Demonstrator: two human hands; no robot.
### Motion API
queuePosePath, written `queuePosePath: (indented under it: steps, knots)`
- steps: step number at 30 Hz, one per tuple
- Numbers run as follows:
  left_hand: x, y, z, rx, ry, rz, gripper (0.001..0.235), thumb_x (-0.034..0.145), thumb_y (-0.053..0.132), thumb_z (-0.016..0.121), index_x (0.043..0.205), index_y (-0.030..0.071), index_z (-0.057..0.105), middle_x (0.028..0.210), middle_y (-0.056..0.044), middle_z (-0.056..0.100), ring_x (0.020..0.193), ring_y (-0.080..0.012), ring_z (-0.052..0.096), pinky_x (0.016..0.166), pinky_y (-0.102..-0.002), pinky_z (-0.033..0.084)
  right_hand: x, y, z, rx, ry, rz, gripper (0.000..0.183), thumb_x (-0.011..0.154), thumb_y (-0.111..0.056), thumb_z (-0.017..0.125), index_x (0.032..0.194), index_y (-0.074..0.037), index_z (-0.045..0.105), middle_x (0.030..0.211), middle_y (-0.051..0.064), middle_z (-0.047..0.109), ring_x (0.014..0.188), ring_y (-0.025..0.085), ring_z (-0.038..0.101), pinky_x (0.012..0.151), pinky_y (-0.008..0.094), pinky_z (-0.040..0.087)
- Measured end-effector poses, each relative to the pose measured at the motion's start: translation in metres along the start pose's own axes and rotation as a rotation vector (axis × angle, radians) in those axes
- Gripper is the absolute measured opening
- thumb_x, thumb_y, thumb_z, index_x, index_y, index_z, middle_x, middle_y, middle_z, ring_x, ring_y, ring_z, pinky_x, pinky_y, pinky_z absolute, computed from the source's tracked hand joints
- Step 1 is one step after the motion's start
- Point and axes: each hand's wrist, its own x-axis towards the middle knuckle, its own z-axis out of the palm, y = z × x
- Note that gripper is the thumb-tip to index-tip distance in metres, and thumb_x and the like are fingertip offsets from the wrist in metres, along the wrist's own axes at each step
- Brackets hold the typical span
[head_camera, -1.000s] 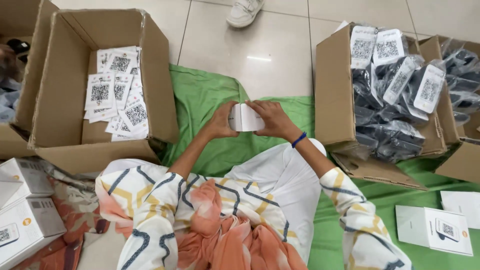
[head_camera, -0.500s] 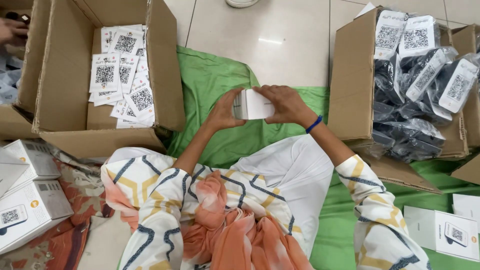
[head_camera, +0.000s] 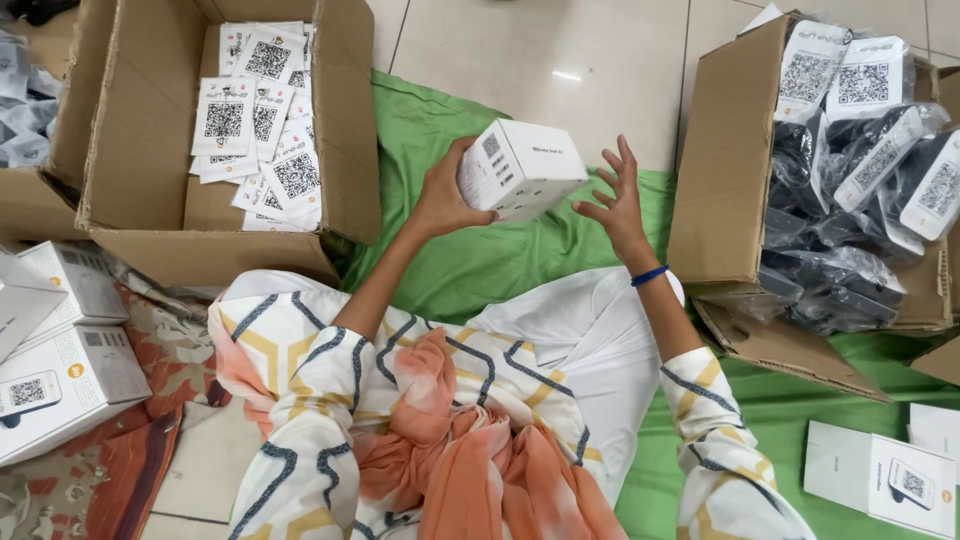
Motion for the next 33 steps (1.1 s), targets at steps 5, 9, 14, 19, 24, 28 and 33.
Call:
queuePosePath:
  steps: [5, 9, 14, 19, 24, 28, 33]
  knots:
    - [-0.003, 0.006, 0.006, 0.301, -0.058, 0.187, 0.096, 0.053, 0.020, 0.088, 0.141, 0.008, 0.051, 0.126, -0.016, 0.065, 0.117, -0.0361, 0.063, 0.102, -0.046, 0.050, 0.005, -0.019, 0.019, -0.499, -0.253, -0.344, 0.122, 0.067, -0.029, 0.097, 0.165, -0.017, 0.025, 0.167, 0.009, 0.037, 0.152, 0.029, 0.038, 0.121, 0.048, 0.040]
    - [-0.005, 0.001, 0.005, 0.323, -0.058, 0.235, 0.096, 0.053, 0.019, 0.087, 0.142, 0.007, 0.052, 0.129, -0.015, 0.063, 0.120, -0.0353, 0.057, 0.106, -0.045, 0.043, 0.012, -0.015, 0.019, -0.457, -0.260, -0.477, 0.124, 0.071, -0.034, 0.099, 0.166, -0.017, 0.022, 0.171, 0.016, 0.031, 0.156, 0.036, 0.035, 0.122, 0.053, 0.041]
    - [-0.010, -0.057, 0.001, -0.520, 0.027, -0.126, 0.097, 0.060, 0.015, 0.085, 0.146, 0.007, 0.043, 0.134, -0.012, 0.058, 0.128, -0.0286, 0.055, 0.112, -0.042, 0.044, 0.004, -0.004, 0.019, 0.032, -0.202, -0.009, 0.124, 0.066, -0.030, 0.095, 0.164, -0.016, 0.019, 0.155, 0.023, 0.041, 0.139, 0.037, 0.048, 0.108, 0.046, 0.050]
    - [-0.019, -0.071, 0.009, -1.082, -0.056, -0.288, 0.123, 0.060, 0.009, 0.084, 0.168, 0.006, 0.024, 0.154, -0.013, 0.049, 0.144, -0.0312, 0.044, 0.123, -0.042, 0.035, 0.008, -0.019, 0.022, 0.167, -0.218, 0.068, 0.110, 0.069, -0.023, 0.090, 0.164, -0.014, 0.036, 0.139, 0.020, 0.057, 0.126, 0.034, 0.059, 0.106, 0.043, 0.053]
    - [-0.007, -0.050, 0.011, 0.140, 0.063, 0.189, 0.145, 0.051, 0.020, 0.107, 0.161, 0.006, 0.013, 0.160, -0.026, 0.028, 0.147, -0.0404, 0.028, 0.117, -0.052, 0.031, 0.013, -0.020, 0.035, -0.718, -0.248, -0.536, 0.104, 0.061, -0.020, 0.092, 0.154, -0.008, 0.045, 0.148, 0.017, 0.056, 0.128, 0.041, 0.056, 0.109, 0.045, 0.049]
    - [-0.011, -0.070, 0.028, 0.031, -0.095, 0.092, 0.131, 0.056, 0.020, 0.099, 0.162, 0.011, 0.023, 0.158, -0.018, 0.045, 0.144, -0.0325, 0.049, 0.118, -0.043, 0.044, 0.013, -0.016, 0.039, -0.744, -0.364, -0.498, 0.100, 0.059, -0.020, 0.089, 0.150, -0.004, 0.049, 0.143, 0.024, 0.056, 0.125, 0.045, 0.055, 0.102, 0.047, 0.047]
    - [-0.033, -0.088, 0.032, 0.398, -0.026, 0.295, 0.086, 0.078, 0.009, 0.085, 0.152, 0.010, 0.042, 0.153, -0.016, 0.051, 0.143, -0.0383, 0.050, 0.118, -0.043, 0.045, 0.036, -0.021, 0.006, -0.750, -0.374, -0.019, 0.026, 0.090, -0.020, 0.074, 0.111, -0.006, 0.080, 0.089, 0.018, 0.076, 0.075, 0.026, 0.069, 0.074, 0.040, 0.053]
